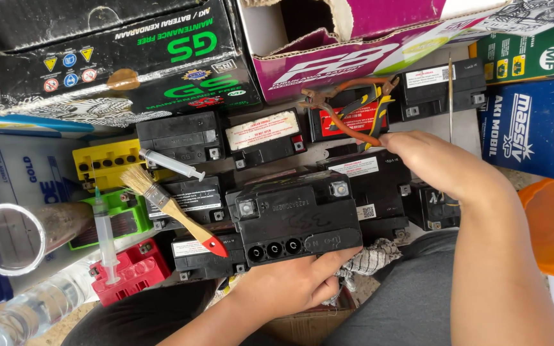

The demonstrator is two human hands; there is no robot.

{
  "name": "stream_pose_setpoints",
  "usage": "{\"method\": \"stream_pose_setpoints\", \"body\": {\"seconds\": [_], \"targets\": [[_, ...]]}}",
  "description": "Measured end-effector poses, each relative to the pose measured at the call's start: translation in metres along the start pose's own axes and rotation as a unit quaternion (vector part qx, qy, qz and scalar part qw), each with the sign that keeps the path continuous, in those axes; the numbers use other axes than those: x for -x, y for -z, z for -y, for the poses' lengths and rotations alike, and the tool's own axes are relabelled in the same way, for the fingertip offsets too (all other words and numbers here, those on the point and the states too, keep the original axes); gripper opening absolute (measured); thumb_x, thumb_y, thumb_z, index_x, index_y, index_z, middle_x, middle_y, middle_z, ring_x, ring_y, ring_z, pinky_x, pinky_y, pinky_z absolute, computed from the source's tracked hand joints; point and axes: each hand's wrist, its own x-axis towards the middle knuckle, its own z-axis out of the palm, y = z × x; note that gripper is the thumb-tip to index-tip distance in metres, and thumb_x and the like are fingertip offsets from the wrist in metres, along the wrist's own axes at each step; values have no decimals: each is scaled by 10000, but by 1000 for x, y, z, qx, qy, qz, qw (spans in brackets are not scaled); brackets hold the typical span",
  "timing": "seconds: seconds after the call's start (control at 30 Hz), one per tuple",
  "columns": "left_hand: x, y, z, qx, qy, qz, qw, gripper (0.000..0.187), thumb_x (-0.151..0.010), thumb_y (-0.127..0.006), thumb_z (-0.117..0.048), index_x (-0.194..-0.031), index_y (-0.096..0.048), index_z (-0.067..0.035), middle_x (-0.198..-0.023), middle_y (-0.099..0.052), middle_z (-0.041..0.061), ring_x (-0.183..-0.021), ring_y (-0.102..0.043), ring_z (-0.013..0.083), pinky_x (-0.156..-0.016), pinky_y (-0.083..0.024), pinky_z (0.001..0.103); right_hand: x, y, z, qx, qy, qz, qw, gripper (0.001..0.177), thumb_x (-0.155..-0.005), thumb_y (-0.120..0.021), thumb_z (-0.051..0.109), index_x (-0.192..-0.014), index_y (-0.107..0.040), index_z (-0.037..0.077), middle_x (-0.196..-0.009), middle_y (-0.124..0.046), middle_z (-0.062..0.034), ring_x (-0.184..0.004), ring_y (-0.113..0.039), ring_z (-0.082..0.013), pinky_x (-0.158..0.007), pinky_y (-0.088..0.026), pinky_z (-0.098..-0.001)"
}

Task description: Cleaning and inspecting battery components using a cloth and a brush

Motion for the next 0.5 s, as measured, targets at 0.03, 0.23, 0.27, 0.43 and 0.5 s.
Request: {"method": "stream_pose_setpoints", "body": {"seconds": [0.03, 0.23, 0.27, 0.43, 0.5], "targets": [[0, 0, 0, 8, 7, 2, 1000, 576, -932, -584, -167, -1503, -510, -163, -829, -707, -28, -579, -639, 144, -486, -492, 298, -4, 0, -3, -17, 19, 2, 1000, 320, -1004, -361, 373, -873, -501, 117, -972, -540, -40, -918, -442, -202, -827, -335, -349], [-4, 7, -5, -29, 23, -34, 999, 539, -918, -602, -198, -1456, -562, -208, -900, -728, 16, -699, -679, 225, -522, -518, 344, 40, 6, 44, -113, -134, 22, 984, 480, -921, -390, 380, -1293, -648, 220, -1416, -618, 46, -1317, -493, -175, -1152, -287, -390], [-3, 6, -6, -29, 22, -34, 999, 539, -918, -602, -198, -1456, -562, -208, -900, -728, 16, -699, -679, 225, -522, -518, 344, 45, 8, 50, -114, -134, 22, 984, 480, -921, -390, 380, -1293, -648, 220, -1416, -618, 46, -1317, -493, -175, -1152, -287, -390], [-9, 10, -10, 108, 135, 121, 977, 577, -940, -540, -204, -1506, -448, -261, -772, -645, 78, -537, -619, 402, -357, -471, 540, 39, 12, 49, -29, -147, 44, 988, 617, -966, -353, 463, -1558, -429, 309, -1679, -345, 133, -1573, -273, -120, -1283, -216, -442], [-9, 10, -12, 115, 137, 125, 976, 577, -938, -541, -204, -1503, -443, -265, -846, -644, 87, -572, -617, 423, -357, -466, 555, 15, 8, 34, -34, -120, 65, 990, 624, -946, -396, 446, -1541, -464, 271, -1691, -340, 120, -1583, -255, -101, -1287, -193, -393]]}}
